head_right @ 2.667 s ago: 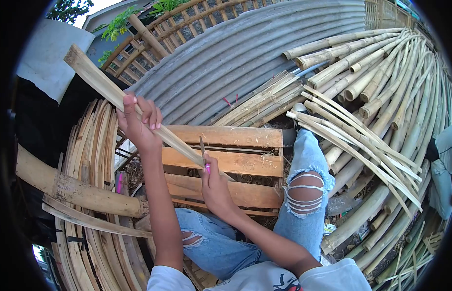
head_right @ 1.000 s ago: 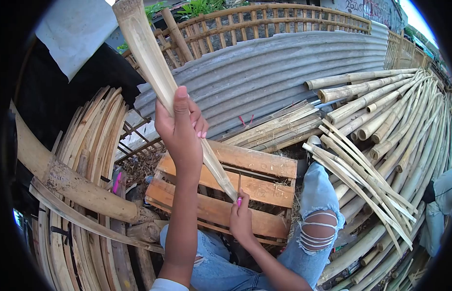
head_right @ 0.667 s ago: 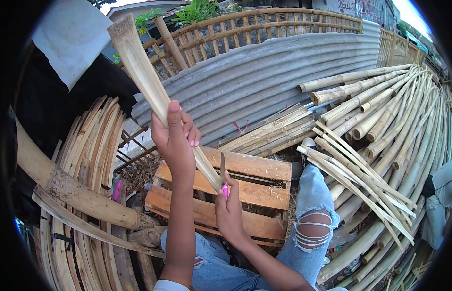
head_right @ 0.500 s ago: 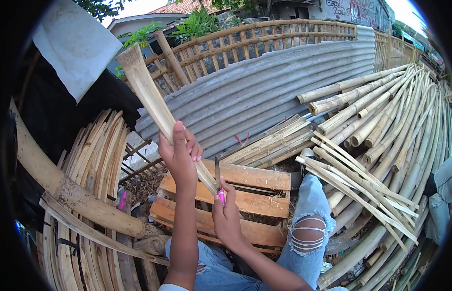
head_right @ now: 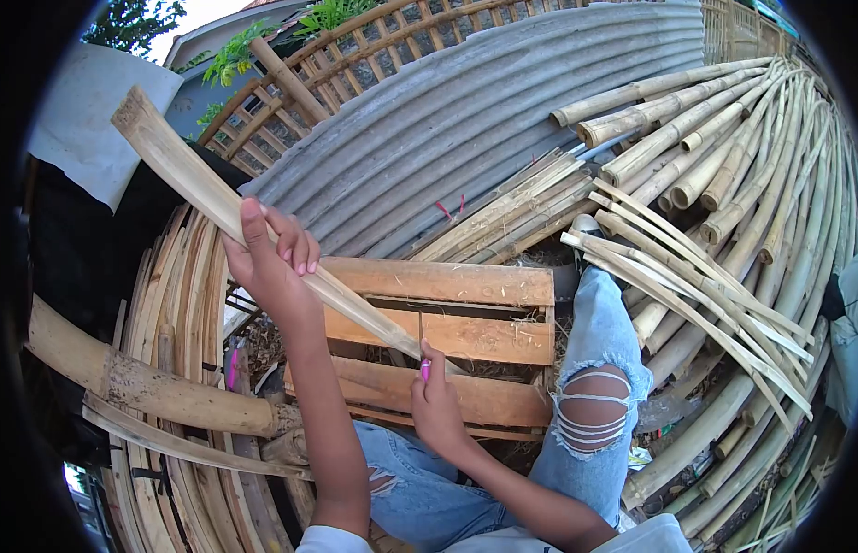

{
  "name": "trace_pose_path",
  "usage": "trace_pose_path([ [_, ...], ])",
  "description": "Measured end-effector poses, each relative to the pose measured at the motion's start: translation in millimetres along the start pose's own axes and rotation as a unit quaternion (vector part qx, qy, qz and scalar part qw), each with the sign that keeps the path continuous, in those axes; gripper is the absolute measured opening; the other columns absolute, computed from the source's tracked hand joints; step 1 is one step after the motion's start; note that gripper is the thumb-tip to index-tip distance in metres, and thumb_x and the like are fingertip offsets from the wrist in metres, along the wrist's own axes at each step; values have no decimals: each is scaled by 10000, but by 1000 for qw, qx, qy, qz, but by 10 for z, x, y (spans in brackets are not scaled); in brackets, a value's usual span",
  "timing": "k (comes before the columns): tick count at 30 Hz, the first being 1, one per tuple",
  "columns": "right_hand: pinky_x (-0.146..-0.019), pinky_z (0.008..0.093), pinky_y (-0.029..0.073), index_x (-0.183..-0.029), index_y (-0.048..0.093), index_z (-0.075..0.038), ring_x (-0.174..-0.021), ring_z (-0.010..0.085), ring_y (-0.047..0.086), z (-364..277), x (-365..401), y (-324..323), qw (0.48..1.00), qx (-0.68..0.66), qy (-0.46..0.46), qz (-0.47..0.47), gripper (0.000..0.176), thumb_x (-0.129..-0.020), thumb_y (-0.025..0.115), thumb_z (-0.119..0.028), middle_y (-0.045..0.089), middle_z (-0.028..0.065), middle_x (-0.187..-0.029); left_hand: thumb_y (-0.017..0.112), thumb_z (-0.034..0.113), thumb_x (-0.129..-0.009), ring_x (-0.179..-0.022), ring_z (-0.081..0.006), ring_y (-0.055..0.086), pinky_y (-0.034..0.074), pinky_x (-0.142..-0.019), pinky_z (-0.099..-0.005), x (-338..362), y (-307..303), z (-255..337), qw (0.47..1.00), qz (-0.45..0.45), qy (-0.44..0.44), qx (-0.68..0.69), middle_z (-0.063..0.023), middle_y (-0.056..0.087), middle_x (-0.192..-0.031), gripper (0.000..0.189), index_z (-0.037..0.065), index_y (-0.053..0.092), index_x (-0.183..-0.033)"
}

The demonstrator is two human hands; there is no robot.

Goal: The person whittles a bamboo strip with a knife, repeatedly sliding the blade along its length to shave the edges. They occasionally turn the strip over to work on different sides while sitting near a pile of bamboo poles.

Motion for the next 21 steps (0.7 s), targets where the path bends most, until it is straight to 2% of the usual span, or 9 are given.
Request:
trace_pose_path([
  [4, -549, 422, 412, -1379, 279, -52, -589, 342, 570, 511, -56, -31, 999, 7, 25, 30, 451, -938, 372, -73, 523, 232, -699, 506, 311, -981, -403, -46, 283, 279, -378, -201, -19, -44, -24, 1000, -4, 16, -13, 20, 306, -555, 299, 78, 371, -851],
  [5, -565, 418, 417, -1371, 286, -48, -623, 336, 580, 565, -59, -21, 999, -13, 47, 24, 436, -944, 371, -72, 538, 233, -745, 504, 313, -981, -401, -47, 283, 278, -378, -201, -22, -45, -19, 1000, -7, 22, -9, 20, 307, -555, 296, 80, 375, -854],
  [9, -606, 399, 436, -1376, 284, -51, -655, 323, 576, -26, -21, -26, 997, -74, 15, -7, 435, -950, 369, -69, 551, 236, -823, 506, 312, -980, -399, -36, 277, 263, -361, -186, -11, -25, -21, 999, -2, 31, -4, 29, 294, -544, 277, 88, 395, -863],
  [11, -643, 379, 445, -1385, 279, -49, -664, 301, 559, -334, 5, -11, 992, -104, -56, -34, 443, -952, 370, -66, 540, 230, -856, 511, 319, -977, -391, -29, 255, 239, -341, -174, -8, 10, -7, 999, 10, 37, -8, 40, 264, -529, 273, 88, 415, -871],
  [12, -643, 379, 445, -1385, 279, -49, -664, 301, 559, -417, -16, 10, 992, -107, -62, -32, 443, -952, 370, -66, 540, 230, -856, 511, 319, -977, -391, -29, 255, 239, -341, -174, -9, 22, 0, 999, 6, 42, -7, 40, 264, -529, 273, 88, 415, -871],
  [14, -654, 369, 442, -1399, 261, -45, -654, 288, 548, -602, -35, 25, 979, -101, -179, 0, 464, -950, 376, -62, 522, 215, -821, 505, 328, -979, -380, -33, 238, 223, -335, -179, -5, 15, -14, 1000, -10, 23, 17, 41, 247, -520, 274, 88, 421, -878],
  [15, -651, 389, 441, -1405, 249, -41, -674, 317, 576, -685, -27, 8, 978, -131, -160, -16, 475, -950, 381, -63, 530, 228, -808, 511, 356, -971, -375, -47, 240, 231, -348, -200, -5, -13, -14, 999, -41, 10, 35, 30, 264, -507, 304, 89, 401, -875],
  [19, -605, 423, 435, -1417, 238, -50, -638, 371, 582, -716, 25, -20, 976, -131, -174, 3, 492, -949, 390, -66, 535, 240, -744, 511, 429, -948, -352, -42, 203, 194, -306, -196, 8, -62, -25, 985, -126, -2, 115, 39, 237, -471, 347, 108, 405, -874],
  [21, -556, 458, 414, -1423, 236, -55, -590, 417, 561, -743, 105, -72, 985, -112, -128, -37, 505, -946, 400, -65, 525, 247, -670, 504, 432, -950, -353, -42, 201, 193, -304, -191, 10, -85, -5, 982, -147, -2, 120, 40, 237, -473, 345, 111, 405, -873],
])
Point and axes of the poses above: each hand's wrist, its own x-axis away from the middle knuckle, its own y-axis out of the palm, z = x × y, the point moved 2 cm from there along -x, towards the middle knuckle
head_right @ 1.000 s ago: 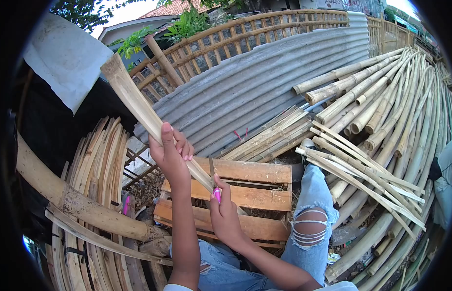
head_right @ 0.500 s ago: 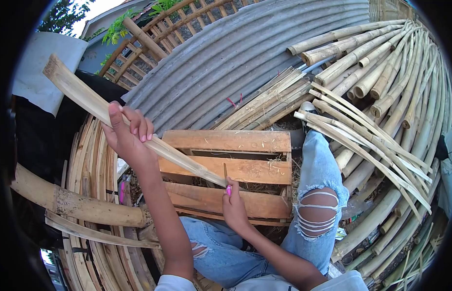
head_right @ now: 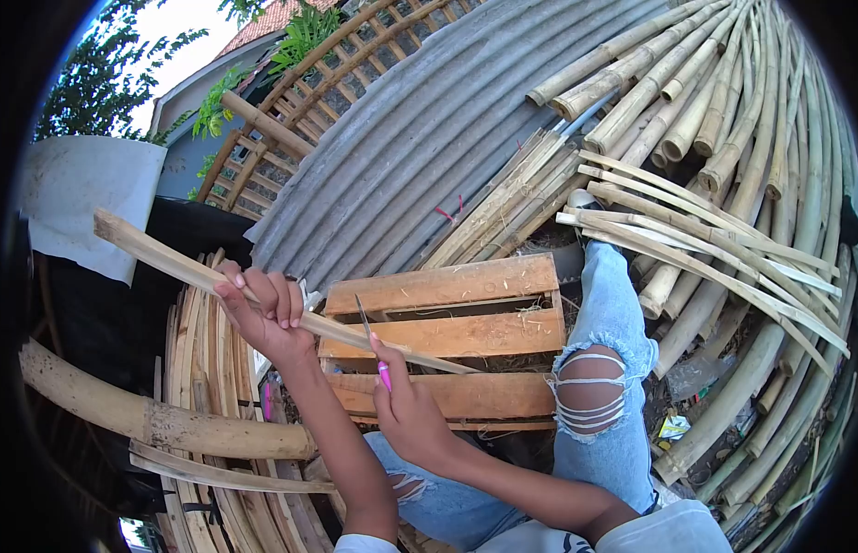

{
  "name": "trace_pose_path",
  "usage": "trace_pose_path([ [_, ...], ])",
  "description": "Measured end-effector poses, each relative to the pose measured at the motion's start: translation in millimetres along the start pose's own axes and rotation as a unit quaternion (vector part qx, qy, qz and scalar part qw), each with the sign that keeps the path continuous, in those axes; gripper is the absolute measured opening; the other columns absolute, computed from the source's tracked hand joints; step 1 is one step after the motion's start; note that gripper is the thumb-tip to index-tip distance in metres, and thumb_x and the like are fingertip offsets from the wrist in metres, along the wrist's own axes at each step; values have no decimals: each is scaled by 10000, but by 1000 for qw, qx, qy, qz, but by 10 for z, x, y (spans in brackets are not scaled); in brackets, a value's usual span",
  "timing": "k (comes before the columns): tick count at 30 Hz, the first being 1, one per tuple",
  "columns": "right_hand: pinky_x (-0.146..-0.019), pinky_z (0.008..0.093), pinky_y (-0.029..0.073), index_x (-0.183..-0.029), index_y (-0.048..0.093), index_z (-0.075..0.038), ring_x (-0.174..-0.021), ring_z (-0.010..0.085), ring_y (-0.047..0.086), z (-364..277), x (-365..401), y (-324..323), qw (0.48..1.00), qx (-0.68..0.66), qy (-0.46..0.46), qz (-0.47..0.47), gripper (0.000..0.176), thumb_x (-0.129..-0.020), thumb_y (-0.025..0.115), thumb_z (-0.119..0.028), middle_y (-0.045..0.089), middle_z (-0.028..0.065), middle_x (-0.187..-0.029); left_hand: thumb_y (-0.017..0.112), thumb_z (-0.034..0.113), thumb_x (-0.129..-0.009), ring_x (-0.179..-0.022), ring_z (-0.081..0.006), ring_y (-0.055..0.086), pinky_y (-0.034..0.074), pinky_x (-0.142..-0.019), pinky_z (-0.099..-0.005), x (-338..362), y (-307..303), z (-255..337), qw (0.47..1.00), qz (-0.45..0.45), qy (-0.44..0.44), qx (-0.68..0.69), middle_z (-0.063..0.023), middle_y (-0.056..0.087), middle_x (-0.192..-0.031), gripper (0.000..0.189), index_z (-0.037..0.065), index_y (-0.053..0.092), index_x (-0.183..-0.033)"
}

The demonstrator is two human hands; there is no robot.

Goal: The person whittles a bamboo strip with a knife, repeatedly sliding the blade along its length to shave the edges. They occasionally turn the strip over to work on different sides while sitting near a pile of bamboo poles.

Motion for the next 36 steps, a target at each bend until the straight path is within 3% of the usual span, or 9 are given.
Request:
trace_pose_path([
  [4, -530, 474, 396, -1428, 230, -58, -563, 433, 546, 127, 32, -5, 999, 5, -31, 12, 515, -943, 406, -66, 524, 249, -640, 489, 435, -949, -354, -24, 189, 181, -291, -155, 5, 67, 0, 1000, 2, 17, -15, 50, 227, -490, 335, 121, 403, -872],
  [11, -549, 447, 421, -1415, 249, -72, -610, 418, 568, 909, 201, -89, 994, 32, 79, 74, 493, -942, 390, -71, 556, 282, -760, 500, 458, -942, -368, -27, 207, 185, -295, -165, 1, -20, 15, 997, 44, 26, -51, 46, 234, -501, 361, 120, 395, -867],
  [19, -510, 361, 384, -1378, 306, -101, -524, 188, 496, 1068, 102, -121, 991, -8, 112, 69, 418, -967, 381, -108, 501, 133, -644, 500, 437, -956, -379, -35, 233, 215, -351, -185, -16, 69, 12, 985, 98, 32, -138, 48, 232, -515, 352, 112, 395, -871],
  [24, -747, 340, 416, -1380, 294, -47, -778, 226, 534, 779, -66, -14, 996, -45, 71, 32, 395, -1001, 356, -138, 509, 198, -879, 518, 360, -971, -434, -33, 288, 237, -382, -188, -45, 97, -35, 964, 196, 16, -182, 32, 299, -573, 311, 104, 379, -861],
  [27, -751, 350, 418, -1389, 284, -51, -771, 244, 539, 278, -184, 60, 996, -41, 77, -15, 405, -1002, 358, -145, 517, 203, -877, 516, 362, -971, -440, -33, 287, 242, -390, -189, -58, 92, -53, 960, 204, 16, -192, 27, 305, -586, 325, 93, 373, -859],
  [30, -684, 359, 418, -1391, 272, -57, -697, 276, 532, 378, -82, 86, 997, 26, 67, 24, 406, -1002, 347, -146, 512, 202, -834, 523, 324, -973, -462, -31, 302, 254, -401, -199, -21, 126, -59, 964, 199, 9, -178, 22, 346, -619, 291, 66, 397, -925],
  [33, -605, 373, 423, -1380, 276, -59, -622, 278, 529, 1116, 47, -48, 988, 118, 83, 53, 392, -998, 333, -125, 513, 183, -800, 529, 336, -969, -467, -25, 294, 256, -411, -192, -20, 102, -69, 961, 212, 11, -175, 29, 340, -623, 296, 63, 414, -962],
  [35, -443, 220, 313, -1373, 297, -87, -478, 59, 337, 1402, 19, -125, 988, 79, 105, 86, 370, -1011, 345, -148, 385, -26, -626, 530, 340, -968, -467, -23, 294, 255, -412, -190, -22, 120, -61, 974, 182, 1, -139, 29, 341, -622, 305, 54, 422, -962],
  [36, -393, 223, 289, -1363, 300, -93, -435, 58, 304, 1091, -62, -74, 992, -27, 110, 61, 353, -1017, 330, -154, 365, -35, -609, 495, 339, -984, -459, -38, 298, 261, -414, -199, -11, 141, -26, 975, 168, -15, -143, 23, 321, -610, 313, 86, 355, -865],
])
Point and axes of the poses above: each hand's wrist, its own x-axis away from the middle knuckle, its own y-axis out of the palm, z = x × y, the point moved 2 cm from there along -x, towards the middle knuckle
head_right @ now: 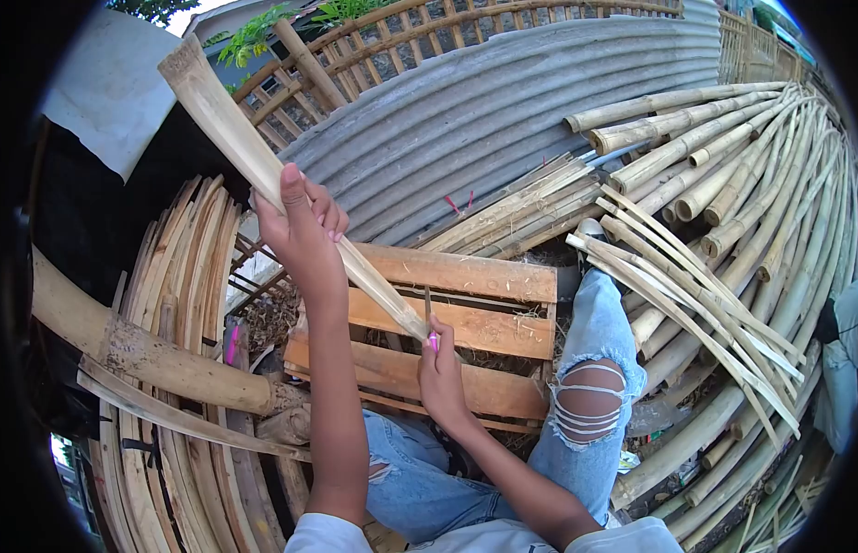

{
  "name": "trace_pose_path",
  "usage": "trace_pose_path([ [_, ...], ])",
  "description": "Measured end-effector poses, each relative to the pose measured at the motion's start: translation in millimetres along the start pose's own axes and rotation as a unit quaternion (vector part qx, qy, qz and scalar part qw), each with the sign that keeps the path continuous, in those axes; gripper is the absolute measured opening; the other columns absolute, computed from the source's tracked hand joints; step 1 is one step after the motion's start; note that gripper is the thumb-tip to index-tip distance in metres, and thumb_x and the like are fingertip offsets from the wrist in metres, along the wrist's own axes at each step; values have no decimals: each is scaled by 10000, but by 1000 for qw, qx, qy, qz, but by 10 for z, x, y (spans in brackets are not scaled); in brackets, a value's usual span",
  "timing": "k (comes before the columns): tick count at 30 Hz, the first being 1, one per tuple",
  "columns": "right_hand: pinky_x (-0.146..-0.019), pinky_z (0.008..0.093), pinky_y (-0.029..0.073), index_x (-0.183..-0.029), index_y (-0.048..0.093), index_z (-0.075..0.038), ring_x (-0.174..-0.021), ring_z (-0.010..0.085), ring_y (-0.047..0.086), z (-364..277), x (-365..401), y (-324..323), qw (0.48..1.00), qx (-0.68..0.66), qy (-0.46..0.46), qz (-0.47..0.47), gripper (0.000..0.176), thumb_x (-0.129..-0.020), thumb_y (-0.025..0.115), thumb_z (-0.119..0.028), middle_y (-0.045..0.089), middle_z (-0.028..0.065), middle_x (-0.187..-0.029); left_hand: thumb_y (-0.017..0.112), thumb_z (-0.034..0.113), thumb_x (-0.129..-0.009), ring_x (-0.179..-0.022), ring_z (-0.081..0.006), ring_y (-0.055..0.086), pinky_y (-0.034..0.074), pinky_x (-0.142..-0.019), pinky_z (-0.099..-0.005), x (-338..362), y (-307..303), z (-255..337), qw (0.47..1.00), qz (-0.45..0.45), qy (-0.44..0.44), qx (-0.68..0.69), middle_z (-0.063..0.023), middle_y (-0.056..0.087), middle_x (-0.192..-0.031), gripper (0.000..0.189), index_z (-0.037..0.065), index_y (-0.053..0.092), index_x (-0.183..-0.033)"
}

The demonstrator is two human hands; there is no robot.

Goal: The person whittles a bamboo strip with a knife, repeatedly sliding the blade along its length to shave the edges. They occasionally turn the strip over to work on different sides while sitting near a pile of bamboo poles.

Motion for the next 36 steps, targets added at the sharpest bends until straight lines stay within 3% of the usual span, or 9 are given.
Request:
trace_pose_path([
  [3, -378, 221, 276, -1345, 314, -94, -418, 55, 293, -608, 97, 179, 999, -30, -37, -10, 330, -1020, 315, -156, 331, -43, -588, 505, 354, -977, -456, -38, 296, 257, -415, -197, -11, -14, -1, 1000, -19, 10, 16, 23, 319, -601, 325, 90, 358, -857],
  [5, -356, 228, 263, -1346, 311, -120, -403, 57, 288, 101, 76, 73, 986, 84, -144, 22, 328, -1022, 305, -175, 311, -43, -571, 506, 362, -975, -441, -37, 281, 249, -408, -198, -11, -35, 2, 1000, -5, 21, 16, 22, 319, -589, 324, 88, 370, -866],
  [8, -387, 247, 275, -1334, 323, -90, -408, 75, 296, 88, 58, -96, 995, -43, 90, -7, 331, -1024, 303, -203, 333, -23, -567, 498, 353, -979, -415, -32, 259, 236, -392, -201, -58, -80, -71, 998, -32, 9, 48, 22, 313, -566, 311, 73, 394, -895],
  [11, -352, 231, 260, -1351, 304, -125, -380, 71, 275, -778, 79, 125, 990, -127, 44, -52, 337, -1025, 294, -210, 313, -28, -535, 503, 354, -977, -416, -31, 262, 236, -391, -197, -16, -41, -51, 997, -47, -5, 61, 23, 317, -566, 312, 70, 398, -903],
  [20, -358, 224, 278, -1395, 258, -131, -389, 50, 295, -1097, 164, 165, 993, -104, 18, -61, 384, -1016, 307, -167, 331, -27, -534, 512, 345, -973, -413, -31, 264, 234, -388, -191, 2, 6, -51, 995, -59, -27, 79, 26, 321, -562, 296, 68, 416, -932],
  [24, -368, 223, 272, -1385, 267, -113, -411, 44, 315, -313, 90, 29, 998, 35, -59, 13, 383, -1006, 313, -150, 345, -30, -559, 513, 343, -973, -412, -30, 261, 224, -381, -189, -7, -30, -46, 994, -67, -10, 87, 30, 311, -551, 291, 76, 417, -913],
  [29, -372, 215, 281, -1370, 288, -159, -400, 53, 301, -630, 189, 62, 992, -110, 59, -37, 380, -995, 329, -112, 318, -27, -548, 503, 348, -977, -412, -26, 248, 211, -377, -187, 3, 0, -25, 991, -78, -2, 104, 34, 300, -550, 292, 80, 415, -902],
  [31, -529, 365, 392, -1389, 258, -66, -508, 218, 448, -409, 258, 70, 990, 119, -76, 2, 423, -974, 338, -83, 457, 139, -664, 498, 362, -977, -411, -25, 242, 209, -378, -186, 11, -27, -40, 991, -86, 1, 100, 39, 289, -547, 305, 79, 415, -899],
  [36, -580, 367, 419, -1356, 322, -59, -589, 246, 531, 161, 260, -217, 985, 173, 4, 19, 382, -980, 352, -113, 525, 188, -713, 483, 388, -977, -408, -29, 236, 208, -375, -188, -51, -49, -28, 992, -93, 17, 88, 39, 279, -542, 325, 80, 419, -895],
])
Point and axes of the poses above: each hand's wrist, its own x-axis away from the middle knuckle, its own y-axis out of the palm, z = x × y, the point moved 2 cm from there along -x, towards the middle knuckle
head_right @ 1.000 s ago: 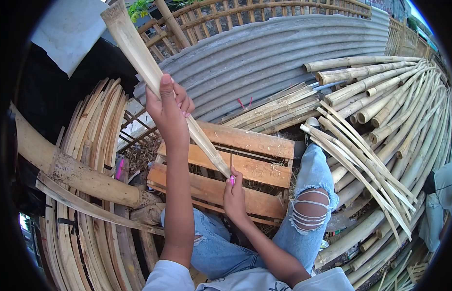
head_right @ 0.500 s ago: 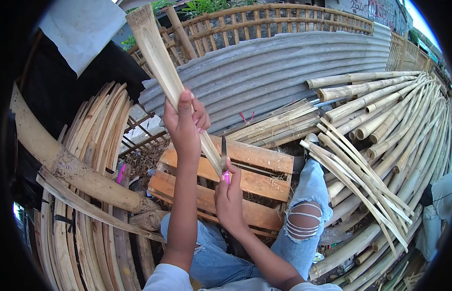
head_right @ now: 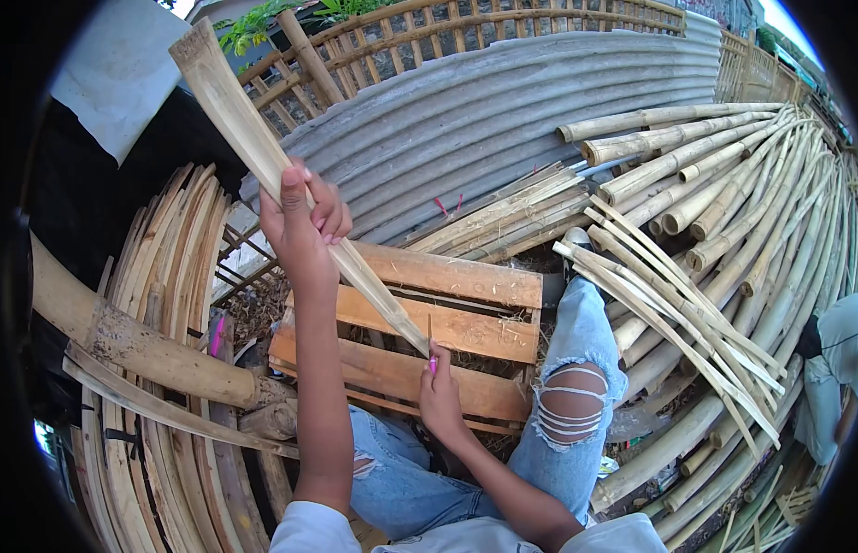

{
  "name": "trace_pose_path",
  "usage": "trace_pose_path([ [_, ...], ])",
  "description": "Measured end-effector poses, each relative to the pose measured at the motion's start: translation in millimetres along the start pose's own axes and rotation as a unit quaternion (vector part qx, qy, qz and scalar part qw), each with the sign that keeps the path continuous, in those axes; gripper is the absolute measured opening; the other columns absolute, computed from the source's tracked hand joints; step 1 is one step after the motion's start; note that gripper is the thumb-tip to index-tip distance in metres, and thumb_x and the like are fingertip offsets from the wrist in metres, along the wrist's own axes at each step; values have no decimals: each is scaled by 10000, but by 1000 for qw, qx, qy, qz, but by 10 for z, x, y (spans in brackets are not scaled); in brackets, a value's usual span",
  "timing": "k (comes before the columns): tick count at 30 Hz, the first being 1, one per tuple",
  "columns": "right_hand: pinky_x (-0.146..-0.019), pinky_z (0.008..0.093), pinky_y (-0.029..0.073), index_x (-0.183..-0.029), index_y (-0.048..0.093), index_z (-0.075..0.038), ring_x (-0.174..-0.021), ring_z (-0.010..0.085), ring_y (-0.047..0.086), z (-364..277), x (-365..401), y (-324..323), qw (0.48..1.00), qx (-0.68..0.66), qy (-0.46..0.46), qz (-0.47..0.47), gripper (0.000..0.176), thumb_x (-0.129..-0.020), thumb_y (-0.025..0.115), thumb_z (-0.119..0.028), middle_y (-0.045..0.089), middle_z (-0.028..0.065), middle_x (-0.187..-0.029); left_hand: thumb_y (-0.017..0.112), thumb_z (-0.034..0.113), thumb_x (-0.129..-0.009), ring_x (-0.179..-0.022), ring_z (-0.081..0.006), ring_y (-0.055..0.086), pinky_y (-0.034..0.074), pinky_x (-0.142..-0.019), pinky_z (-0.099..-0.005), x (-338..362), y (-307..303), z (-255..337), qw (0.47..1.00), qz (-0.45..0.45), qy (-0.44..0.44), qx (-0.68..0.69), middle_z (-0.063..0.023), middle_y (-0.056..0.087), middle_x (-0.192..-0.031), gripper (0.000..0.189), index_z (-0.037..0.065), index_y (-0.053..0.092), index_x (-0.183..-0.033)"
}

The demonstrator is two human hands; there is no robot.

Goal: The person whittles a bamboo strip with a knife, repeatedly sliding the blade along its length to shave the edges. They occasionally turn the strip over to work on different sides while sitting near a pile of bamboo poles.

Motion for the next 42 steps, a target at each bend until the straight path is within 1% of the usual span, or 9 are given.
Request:
trace_pose_path([
  [5, -612, 326, 418, -1334, 388, -39, -648, 170, 510, 97, -145, -132, 997, -72, 27, -29, 355, -1008, 369, -179, 540, 118, -786, 475, 365, -984, -429, -69, 328, 340, -425, -230, -54, -73, -26, 997, -64, -21, 32, 8, 337, -530, 321, 48, 444, -1023],
  [6, -620, 312, 413, -1339, 387, -36, -657, 153, 499, 107, -170, -148, 997, -77, 5, -9, 361, -1012, 362, -186, 525, 95, -790, 468, 418, -971, -520, -125, 498, 467, -531, -273, -65, -120, -39, 994, -103, -9, 19, -52, 495, -616, 433, 38, 424, -1174],
  [9, -587, 269, 401, -1344, 381, -29, -614, 101, 461, 77, -186, -243, 995, -100, 2, 12, 367, -1020, 354, -200, 472, 46, -755, 455, 482, -954, -738, -203, 627, 541, -669, -324, 110, -142, -144, 994, -74, 4, -76, -156, 601, -859, 578, 25, 351, -1293],
  [15, -469, 243, 373, -1359, 347, -60, -505, 66, 428, -21, -156, -253, 986, -156, 56, -16, 363, -1015, 360, -176, 439, -5, -645, 444, 493, -951, -880, -246, 646, 566, -748, -353, 494, -486, -631, 985, -86, -131, -70, -222, 597, -1034, 621, 8, 326, -1321],
  [20, -426, 228, 352, -1367, 350, -104, -460, 61, 404, 134, -196, -189, 984, -164, 76, 1, 363, -1013, 365, -184, 492, 17, -617, 411, 462, -978, -623, -172, 549, 481, -542, -265, 508, -399, -782, 990, -70, -123, -24, -114, 538, -752, 464, 15, 447, -1097],
  [22, -472, 253, 382, -1358, 362, -96, -503, 75, 446, 46, -186, -185, 982, -161, 97, -6, 356, -1006, 368, -150, 509, 27, -622, 398, 450, -989, -461, -88, 329, 304, -409, -231, 539, -438, -825, 976, -108, -167, 93, -14, 348, -582, 416, 53, 424, -872],
  [25, -480, 253, 381, -1356, 374, -86, -505, 75, 448, -19, -95, -130, 989, -128, 71, 1, 357, -1003, 368, -135, 513, 28, -618, 401, 456, -988, -434, -52, 198, 168, -393, -220, 680, -365, -728, 985, -56, -145, 77, 30, 240, -546, 429, 81, 365, -784],
  [28, -476, 240, 373, -1370, 385, -68, -492, 61, 438, -183, -29, -38, 991, -133, -5, 7, 372, -1001, 370, -117, 527, 28, -627, 410, 456, -985, -434, -50, 215, 174, -389, -217, 783, -366, -683, 988, -38, -134, 70, 30, 266, -543, 426, 75, 382, -798],
  [42, -353, 203, 345, -1350, 390, -83, -397, 50, 406, -140, -154, -54, 974, -214, 73, -29, 352, -1007, 395, -164, 488, 18, -664, 402, 477, -980, -408, -48, 218, 184, -375, -213, 551, -857, -785, 985, -55, -130, 101, 40, 256, -517, 415, 87, 415, -842],
])
Point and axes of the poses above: each hand's wrist, its own x-axis away from the middle knuckle, its own y-axis out of the palm, z = x × y, the point moved 2 cm from there along -x, towards the middle knuckle
